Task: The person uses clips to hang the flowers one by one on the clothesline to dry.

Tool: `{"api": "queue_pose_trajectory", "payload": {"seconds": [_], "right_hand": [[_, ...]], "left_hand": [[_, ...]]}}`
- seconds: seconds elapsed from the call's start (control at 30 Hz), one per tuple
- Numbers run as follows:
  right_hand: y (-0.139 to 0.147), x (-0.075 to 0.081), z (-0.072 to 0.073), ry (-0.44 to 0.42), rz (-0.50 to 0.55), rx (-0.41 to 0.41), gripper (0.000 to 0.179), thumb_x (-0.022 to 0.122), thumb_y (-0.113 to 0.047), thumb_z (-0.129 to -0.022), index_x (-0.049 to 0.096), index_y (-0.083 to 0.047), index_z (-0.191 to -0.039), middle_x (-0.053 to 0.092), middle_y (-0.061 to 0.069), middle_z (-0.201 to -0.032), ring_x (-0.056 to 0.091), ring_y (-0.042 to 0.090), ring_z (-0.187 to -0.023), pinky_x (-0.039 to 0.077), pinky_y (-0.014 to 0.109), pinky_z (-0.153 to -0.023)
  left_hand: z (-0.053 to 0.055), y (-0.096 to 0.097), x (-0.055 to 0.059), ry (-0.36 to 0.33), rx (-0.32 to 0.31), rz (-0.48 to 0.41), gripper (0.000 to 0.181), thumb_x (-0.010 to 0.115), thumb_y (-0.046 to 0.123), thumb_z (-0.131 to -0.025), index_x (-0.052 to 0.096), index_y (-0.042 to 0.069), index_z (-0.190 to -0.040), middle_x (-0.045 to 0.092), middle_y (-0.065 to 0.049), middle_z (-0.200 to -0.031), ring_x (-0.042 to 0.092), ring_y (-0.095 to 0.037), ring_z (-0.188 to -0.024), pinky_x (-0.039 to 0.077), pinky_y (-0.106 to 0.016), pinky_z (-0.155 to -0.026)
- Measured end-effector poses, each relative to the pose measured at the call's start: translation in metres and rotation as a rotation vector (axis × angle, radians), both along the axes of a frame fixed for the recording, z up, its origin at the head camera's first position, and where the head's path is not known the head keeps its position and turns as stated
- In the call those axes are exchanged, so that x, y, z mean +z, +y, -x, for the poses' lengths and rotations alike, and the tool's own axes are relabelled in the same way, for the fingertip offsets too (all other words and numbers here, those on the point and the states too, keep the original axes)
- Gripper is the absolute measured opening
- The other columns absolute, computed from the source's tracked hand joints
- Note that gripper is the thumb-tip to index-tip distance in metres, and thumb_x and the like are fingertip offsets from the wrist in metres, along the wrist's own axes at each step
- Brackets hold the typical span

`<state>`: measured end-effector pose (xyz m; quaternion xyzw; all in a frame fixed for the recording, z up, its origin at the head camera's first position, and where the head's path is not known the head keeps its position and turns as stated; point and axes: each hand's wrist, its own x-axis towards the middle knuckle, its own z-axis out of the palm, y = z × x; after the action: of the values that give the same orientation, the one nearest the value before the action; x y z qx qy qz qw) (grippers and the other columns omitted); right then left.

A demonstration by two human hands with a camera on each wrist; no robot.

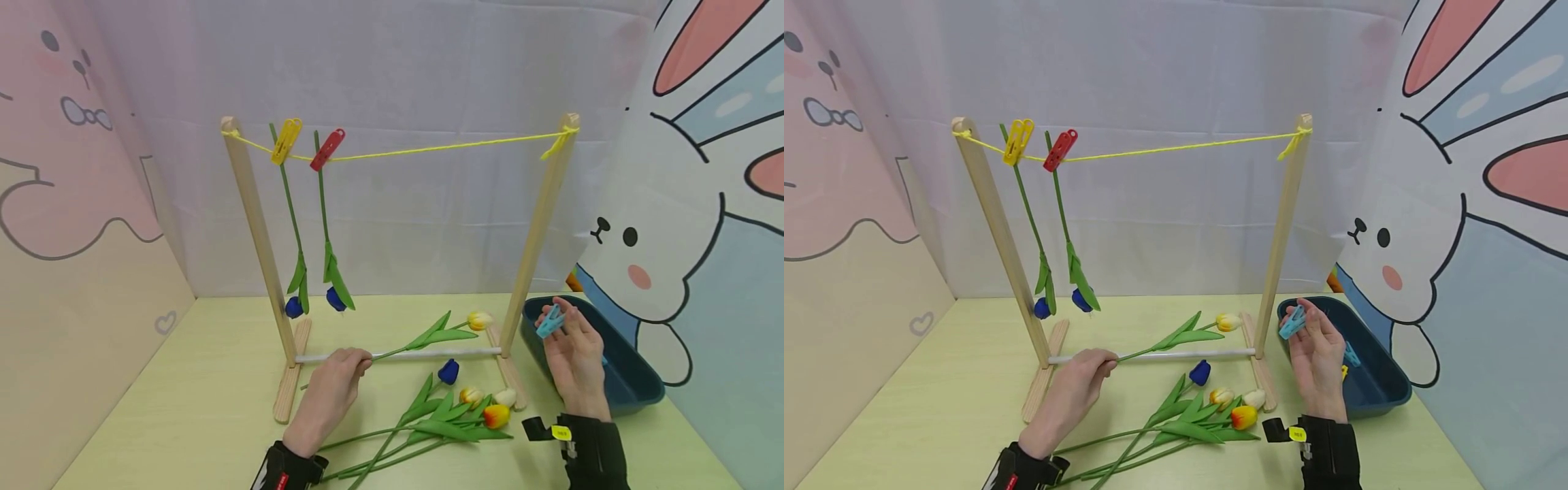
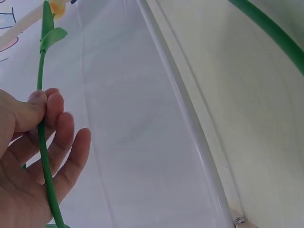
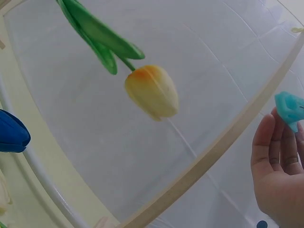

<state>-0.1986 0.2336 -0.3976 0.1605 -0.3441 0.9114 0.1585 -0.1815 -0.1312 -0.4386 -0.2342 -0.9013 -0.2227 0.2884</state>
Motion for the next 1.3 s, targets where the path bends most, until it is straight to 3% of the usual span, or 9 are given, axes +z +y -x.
{"api": "queue_pose_trajectory", "payload": {"seconds": [0.1, 0.27, 0.37, 0.47, 0.67, 0.77, 1.0, 1.1, 1.3], "right_hand": [[-0.001, 0.0, 0.0, -0.001, -0.002, -0.001, 0.028, 0.044, -0.007, -0.106, 0.065, 0.005, -0.121, 0.071, 0.014, -0.103, 0.069, 0.022, -0.092, 0.06, 0.026, -0.086], [-0.001, 0.0, -0.001, 0.015, -0.003, 0.014, 0.028, 0.044, -0.007, -0.106, 0.065, 0.005, -0.121, 0.071, 0.014, -0.104, 0.069, 0.022, -0.093, 0.06, 0.025, -0.088], [0.0, 0.0, 0.0, 0.013, -0.023, -0.003, 0.028, 0.044, -0.007, -0.107, 0.065, 0.004, -0.121, 0.071, 0.013, -0.104, 0.068, 0.021, -0.093, 0.06, 0.025, -0.087], [0.001, -0.001, 0.001, 0.003, -0.037, -0.019, 0.027, 0.044, -0.008, -0.107, 0.065, 0.003, -0.121, 0.07, 0.012, -0.104, 0.068, 0.02, -0.093, 0.06, 0.025, -0.087], [0.003, -0.002, 0.002, -0.006, -0.026, -0.014, 0.027, 0.046, -0.008, -0.106, 0.066, 0.003, -0.12, 0.071, 0.012, -0.104, 0.069, 0.02, -0.092, 0.06, 0.025, -0.087], [0.003, -0.003, 0.002, -0.012, -0.032, -0.014, 0.027, 0.046, -0.009, -0.106, 0.067, 0.001, -0.12, 0.071, 0.012, -0.104, 0.069, 0.02, -0.093, 0.06, 0.024, -0.088], [0.003, -0.003, 0.001, -0.014, -0.033, -0.007, 0.028, 0.046, -0.01, -0.106, 0.066, 0.003, -0.122, 0.071, 0.012, -0.105, 0.069, 0.02, -0.094, 0.06, 0.024, -0.088], [0.003, -0.002, 0.001, -0.013, -0.038, -0.012, 0.028, 0.046, -0.01, -0.106, 0.067, 0.001, -0.12, 0.071, 0.011, -0.104, 0.069, 0.02, -0.093, 0.06, 0.024, -0.088], [0.002, -0.002, 0.001, -0.006, -0.039, -0.016, 0.028, 0.045, -0.009, -0.106, 0.067, 0.002, -0.119, 0.071, 0.012, -0.104, 0.069, 0.02, -0.092, 0.06, 0.024, -0.088]], "left_hand": [[0.002, -0.001, -0.001, 0.092, 0.001, -0.036, 0.006, 0.074, 0.006, -0.089, 0.072, 0.011, -0.091, 0.058, 0.0, -0.087, 0.052, -0.013, -0.078, 0.048, -0.022, -0.065], [0.005, -0.001, 0.0, 0.207, -0.005, -0.081, 0.007, 0.078, 0.005, -0.085, 0.073, 0.01, -0.086, 0.04, 0.0, -0.08, 0.031, -0.011, -0.078, 0.03, -0.018, -0.065], [0.005, -0.001, 0.0, 0.249, -0.001, -0.091, 0.006, 0.078, 0.004, -0.084, 0.075, 0.008, -0.087, 0.046, 0.002, -0.074, 0.035, -0.009, -0.073, 0.03, -0.016, -0.064], [0.005, -0.002, 0.001, 0.295, 0.014, -0.081, 0.009, 0.08, 0.005, -0.082, 0.076, 0.008, -0.089, 0.058, 0.003, -0.071, 0.045, -0.01, -0.069, 0.039, -0.019, -0.063], [0.004, -0.003, 0.002, 0.405, 0.082, -0.046, 0.009, 0.079, 0.016, -0.084, 0.076, 0.013, -0.093, 0.073, 0.003, -0.073, 0.053, -0.014, -0.064, 0.052, -0.04, -0.083], [0.004, -0.004, 0.002, 0.427, 0.093, -0.065, 0.009, 0.077, 0.02, -0.086, 0.076, 0.014, -0.093, 0.074, 0.003, -0.074, 0.053, -0.014, -0.062, 0.05, -0.04, -0.081], [0.003, -0.004, 0.006, 0.438, 0.104, -0.132, 0.015, 0.083, 0.014, -0.078, 0.077, 0.012, -0.092, 0.075, 0.003, -0.072, 0.061, -0.012, -0.06, 0.04, -0.028, -0.061], [0.002, -0.003, 0.008, 0.438, 0.098, -0.168, 0.015, 0.084, 0.01, -0.077, 0.077, 0.011, -0.09, 0.074, 0.003, -0.07, 0.064, -0.012, -0.06, 0.043, -0.026, -0.058], [-0.002, -0.001, 0.017, 0.396, -0.031, -0.374, 0.024, 0.084, -0.006, -0.071, 0.077, 0.005, -0.091, 0.075, -0.005, -0.075, 0.066, -0.013, -0.062, 0.048, -0.021, -0.059]]}}
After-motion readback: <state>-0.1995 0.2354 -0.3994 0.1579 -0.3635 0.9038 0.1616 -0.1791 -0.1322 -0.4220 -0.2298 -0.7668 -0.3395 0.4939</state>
